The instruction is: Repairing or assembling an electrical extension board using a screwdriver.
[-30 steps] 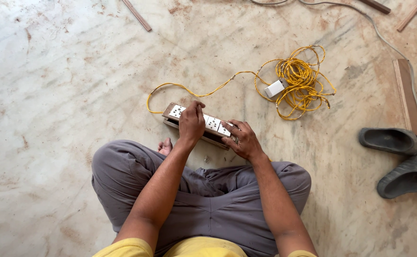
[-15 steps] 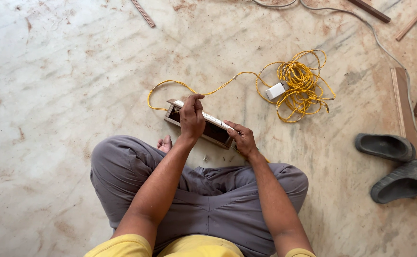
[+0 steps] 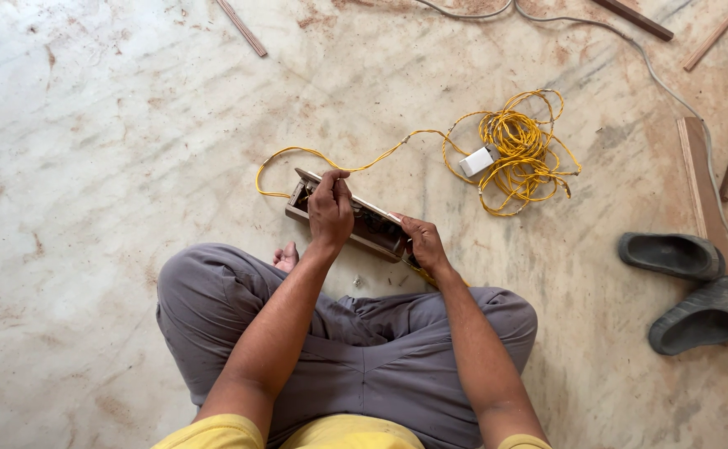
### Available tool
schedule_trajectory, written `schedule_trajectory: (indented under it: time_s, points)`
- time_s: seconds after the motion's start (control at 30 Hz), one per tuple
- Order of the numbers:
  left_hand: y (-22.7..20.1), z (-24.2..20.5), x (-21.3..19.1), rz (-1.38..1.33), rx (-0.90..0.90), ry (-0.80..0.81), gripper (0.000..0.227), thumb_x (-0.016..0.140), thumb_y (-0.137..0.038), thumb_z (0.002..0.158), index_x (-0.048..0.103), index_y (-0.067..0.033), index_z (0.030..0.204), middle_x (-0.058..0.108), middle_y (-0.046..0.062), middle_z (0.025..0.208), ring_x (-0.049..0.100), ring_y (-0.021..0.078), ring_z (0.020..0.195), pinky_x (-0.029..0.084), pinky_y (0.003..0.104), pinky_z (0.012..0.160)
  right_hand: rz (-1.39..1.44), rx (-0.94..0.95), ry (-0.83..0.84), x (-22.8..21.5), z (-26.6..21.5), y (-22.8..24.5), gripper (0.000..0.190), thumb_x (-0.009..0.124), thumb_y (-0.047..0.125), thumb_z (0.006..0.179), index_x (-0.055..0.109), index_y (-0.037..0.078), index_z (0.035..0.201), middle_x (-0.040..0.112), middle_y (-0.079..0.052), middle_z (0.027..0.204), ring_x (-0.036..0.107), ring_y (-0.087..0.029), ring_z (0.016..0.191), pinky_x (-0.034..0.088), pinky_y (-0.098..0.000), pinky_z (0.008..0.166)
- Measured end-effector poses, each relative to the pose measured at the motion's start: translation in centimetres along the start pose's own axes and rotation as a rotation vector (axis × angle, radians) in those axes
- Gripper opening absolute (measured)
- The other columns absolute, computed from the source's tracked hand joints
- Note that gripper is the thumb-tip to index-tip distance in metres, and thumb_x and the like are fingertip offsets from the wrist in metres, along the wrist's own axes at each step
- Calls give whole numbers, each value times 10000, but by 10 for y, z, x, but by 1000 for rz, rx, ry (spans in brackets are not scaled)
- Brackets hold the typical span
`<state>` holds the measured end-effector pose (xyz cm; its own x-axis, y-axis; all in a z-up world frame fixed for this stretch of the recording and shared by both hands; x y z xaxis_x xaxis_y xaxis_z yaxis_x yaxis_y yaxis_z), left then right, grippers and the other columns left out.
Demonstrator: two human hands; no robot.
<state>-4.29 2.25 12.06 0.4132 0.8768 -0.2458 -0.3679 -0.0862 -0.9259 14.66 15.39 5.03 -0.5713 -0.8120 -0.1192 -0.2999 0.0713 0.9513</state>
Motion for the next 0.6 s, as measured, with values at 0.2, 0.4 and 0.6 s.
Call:
schedule_trajectory:
  time_s: [0.2, 0.4, 0.6]
  points:
    - [-3, 0, -3, -33, -103, -19, 159, 525, -88, 1039, 673, -38, 1074, 627, 69, 658, 609, 172, 561, 447, 338, 547, -10, 56, -11, -4, 6, -2, 549, 481, 482, 1052, 731, 47, 1276, 560, 59, 686, 467, -43, 584, 404, -225, 518]
    - [13, -3, 3, -84, -150, -27, 158, 546, -111, 1028, 686, -39, 1036, 655, 52, 677, 637, 153, 605, 491, 311, 577, 63, 121, -28, -6, 8, -4, 627, 506, 595, 996, 736, 56, 1221, 569, 57, 730, 529, -46, 639, 442, -238, 534]
    - [21, -6, 10, 0, -245, 129, 170, 542, -126, 998, 690, -43, 999, 678, 91, 681, 670, 206, 611, 519, 358, 607, 72, 119, -98, -19, 19, -40, 671, 525, 619, 1085, 633, -21, 915, 545, -4, 687, 559, -109, 580, 494, -272, 501]
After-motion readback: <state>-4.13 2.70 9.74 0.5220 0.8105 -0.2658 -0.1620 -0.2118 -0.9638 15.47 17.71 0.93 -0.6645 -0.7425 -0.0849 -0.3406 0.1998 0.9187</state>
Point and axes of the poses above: each hand's wrist, its own z-axis towards the middle knuckle, its own x-axis out of the palm, y = z × x, the point moved 5 cm from there along z, towards the middle knuckle
